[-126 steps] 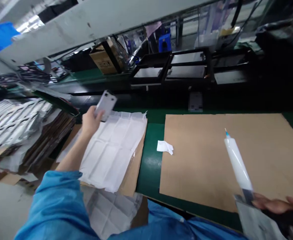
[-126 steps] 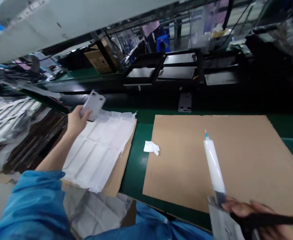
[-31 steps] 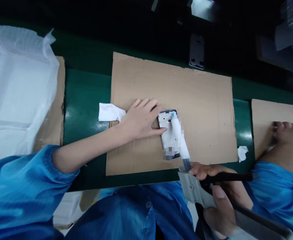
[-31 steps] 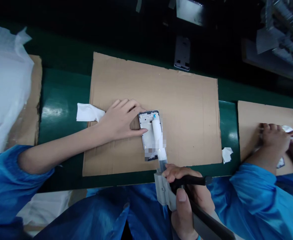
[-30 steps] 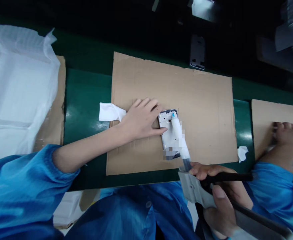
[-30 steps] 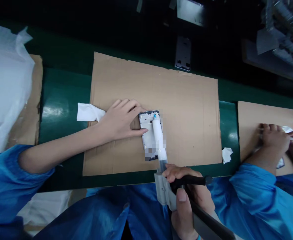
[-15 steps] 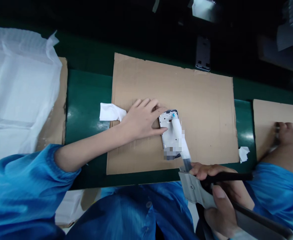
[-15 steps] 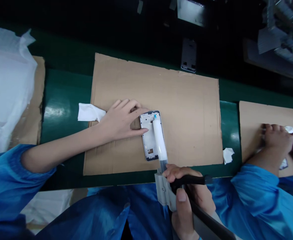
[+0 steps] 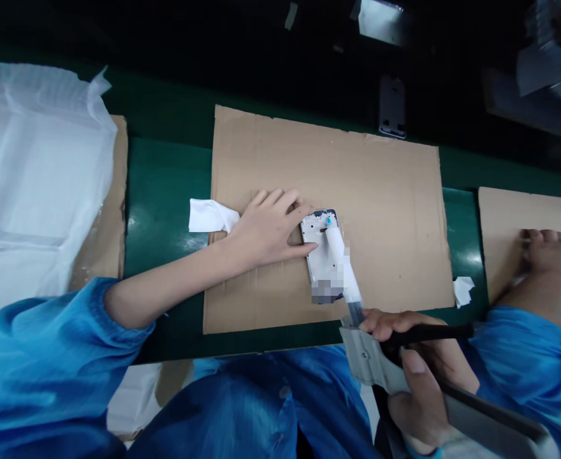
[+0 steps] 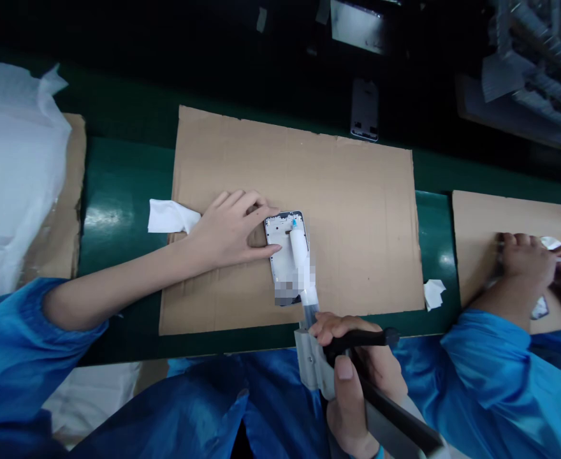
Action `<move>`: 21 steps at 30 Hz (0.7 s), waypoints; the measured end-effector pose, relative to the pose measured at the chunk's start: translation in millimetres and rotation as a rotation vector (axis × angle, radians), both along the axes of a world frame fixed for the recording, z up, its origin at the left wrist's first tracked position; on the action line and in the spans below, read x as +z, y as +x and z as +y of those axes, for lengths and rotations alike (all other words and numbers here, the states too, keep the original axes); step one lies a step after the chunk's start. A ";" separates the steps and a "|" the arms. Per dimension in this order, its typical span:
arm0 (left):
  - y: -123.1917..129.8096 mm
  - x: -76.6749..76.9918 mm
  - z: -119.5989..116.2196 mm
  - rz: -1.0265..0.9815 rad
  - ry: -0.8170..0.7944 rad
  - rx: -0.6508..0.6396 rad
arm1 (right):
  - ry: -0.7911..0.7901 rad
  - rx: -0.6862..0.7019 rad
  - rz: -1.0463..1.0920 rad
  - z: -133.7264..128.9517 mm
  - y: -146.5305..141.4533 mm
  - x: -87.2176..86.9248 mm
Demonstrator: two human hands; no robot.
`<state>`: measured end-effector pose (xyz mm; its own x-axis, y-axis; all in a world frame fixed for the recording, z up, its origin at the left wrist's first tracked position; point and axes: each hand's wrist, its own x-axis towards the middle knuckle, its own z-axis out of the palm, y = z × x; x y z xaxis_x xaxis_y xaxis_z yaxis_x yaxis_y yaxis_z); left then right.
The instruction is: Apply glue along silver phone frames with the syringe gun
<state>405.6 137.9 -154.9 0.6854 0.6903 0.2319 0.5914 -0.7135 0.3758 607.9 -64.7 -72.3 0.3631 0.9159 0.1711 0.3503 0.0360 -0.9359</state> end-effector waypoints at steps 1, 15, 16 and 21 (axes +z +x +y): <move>0.0 0.2 0.0 0.001 -0.004 -0.003 | -0.009 -0.004 0.005 -0.8 0.2 -0.4; 0.3 0.2 0.1 -0.022 -0.060 0.002 | -0.027 -0.008 0.000 1.0 -1.4 -0.3; 0.4 0.2 0.1 -0.029 -0.067 0.002 | -0.025 -0.008 -0.001 -0.5 -3.9 -1.1; 0.6 0.5 0.0 -0.019 -0.045 0.001 | -0.065 -0.002 -0.202 -0.9 12.2 -0.1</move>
<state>406.2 137.9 -154.4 0.6802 0.7012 0.2136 0.5848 -0.6948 0.4187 620.1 -65.6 -72.4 0.3291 0.9267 0.1816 0.5309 -0.0225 -0.8471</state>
